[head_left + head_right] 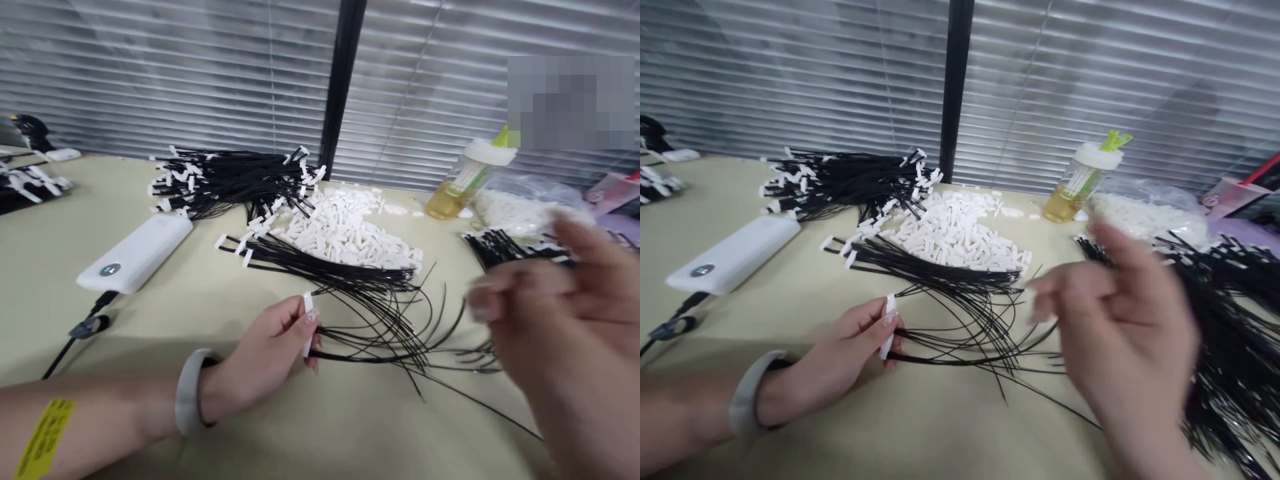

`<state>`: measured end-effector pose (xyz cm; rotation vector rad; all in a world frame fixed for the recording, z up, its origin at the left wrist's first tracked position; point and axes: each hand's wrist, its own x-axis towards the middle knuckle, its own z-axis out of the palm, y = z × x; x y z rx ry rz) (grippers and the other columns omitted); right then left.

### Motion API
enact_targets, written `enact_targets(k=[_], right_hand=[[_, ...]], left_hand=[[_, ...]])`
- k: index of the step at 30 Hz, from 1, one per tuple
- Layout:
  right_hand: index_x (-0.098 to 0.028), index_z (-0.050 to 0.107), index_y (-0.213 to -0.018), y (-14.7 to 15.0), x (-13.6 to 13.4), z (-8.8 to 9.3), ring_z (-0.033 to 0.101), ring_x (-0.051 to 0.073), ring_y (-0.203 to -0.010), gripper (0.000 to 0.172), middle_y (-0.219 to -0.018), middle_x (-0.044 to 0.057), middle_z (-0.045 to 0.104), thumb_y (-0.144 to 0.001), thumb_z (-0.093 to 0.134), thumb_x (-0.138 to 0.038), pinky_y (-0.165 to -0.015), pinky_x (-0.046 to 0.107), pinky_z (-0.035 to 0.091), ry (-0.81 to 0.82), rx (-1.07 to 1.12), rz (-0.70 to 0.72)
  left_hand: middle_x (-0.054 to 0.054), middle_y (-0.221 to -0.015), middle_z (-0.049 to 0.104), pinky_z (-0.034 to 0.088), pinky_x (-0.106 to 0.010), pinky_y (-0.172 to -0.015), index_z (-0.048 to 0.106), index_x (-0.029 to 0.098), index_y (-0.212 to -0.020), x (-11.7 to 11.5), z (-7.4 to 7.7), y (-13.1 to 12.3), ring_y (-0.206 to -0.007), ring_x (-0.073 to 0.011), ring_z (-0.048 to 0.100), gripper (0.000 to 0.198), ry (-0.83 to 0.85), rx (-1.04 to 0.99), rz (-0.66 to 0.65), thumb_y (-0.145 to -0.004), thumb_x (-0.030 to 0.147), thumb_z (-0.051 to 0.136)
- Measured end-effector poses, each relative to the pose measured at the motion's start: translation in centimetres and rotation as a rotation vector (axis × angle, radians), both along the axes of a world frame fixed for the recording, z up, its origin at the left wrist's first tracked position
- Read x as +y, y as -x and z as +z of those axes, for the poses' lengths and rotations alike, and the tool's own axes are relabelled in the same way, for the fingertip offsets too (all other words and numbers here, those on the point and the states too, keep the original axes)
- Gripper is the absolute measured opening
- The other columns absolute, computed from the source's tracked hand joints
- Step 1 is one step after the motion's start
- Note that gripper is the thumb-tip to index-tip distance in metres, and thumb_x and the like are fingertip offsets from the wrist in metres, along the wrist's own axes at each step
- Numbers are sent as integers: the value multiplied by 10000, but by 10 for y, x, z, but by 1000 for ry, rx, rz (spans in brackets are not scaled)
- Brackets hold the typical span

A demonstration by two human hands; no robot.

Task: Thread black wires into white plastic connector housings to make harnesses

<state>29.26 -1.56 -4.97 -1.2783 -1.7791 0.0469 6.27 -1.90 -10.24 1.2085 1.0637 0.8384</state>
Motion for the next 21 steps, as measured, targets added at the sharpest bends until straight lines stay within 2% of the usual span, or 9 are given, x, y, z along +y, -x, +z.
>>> enact_targets(k=[2, 3, 6, 16, 21], right_hand=[[-263, 508, -1103, 14, -2, -9, 577, 120, -633, 278, -745, 21, 609, -837, 472, -192, -552, 252, 470, 118, 36, 155], [-244, 574, -980, 21, -3, -13, 577, 115, -648, 194, -737, 12, 614, -810, 512, -174, -577, 244, 473, 150, 1, 224], [-196, 608, -794, 37, -2, -21, 560, 100, -683, 105, -744, 10, 610, -787, 524, -135, -599, 219, 456, 150, -130, 310], [-173, 611, -768, 47, -3, -27, 530, 81, -651, 150, -711, 11, 589, -813, 473, -137, -583, 192, 420, 156, -183, 343], [-163, 609, -767, 49, -2, -31, 531, 88, -660, 159, -729, 25, 597, -818, 463, -125, -599, 202, 420, 102, -229, 359]], left_hand=[[34, -637, 496, 441, -206, -517, 461, 173, -676, -2, 1, -1, -544, -84, 491, 269, -1, -1, -30, -842, 382, 424], [33, -636, 498, 438, -203, -512, 460, 174, -678, -3, 2, -1, -542, -84, 488, 267, 0, 4, -44, -843, 380, 422], [34, -628, 495, 429, -196, -502, 451, 176, -664, -4, 4, -1, -538, -83, 489, 259, 5, 22, -88, -838, 365, 429], [19, -651, 515, 461, -218, -520, 469, 180, -678, -6, 5, -2, -581, -113, 536, 220, 32, 73, -149, -805, 360, 467], [8, -687, 519, 470, -227, -532, 487, 178, -723, -7, 5, -2, -592, -117, 535, 216, 11, 107, -186, -813, 369, 444]])
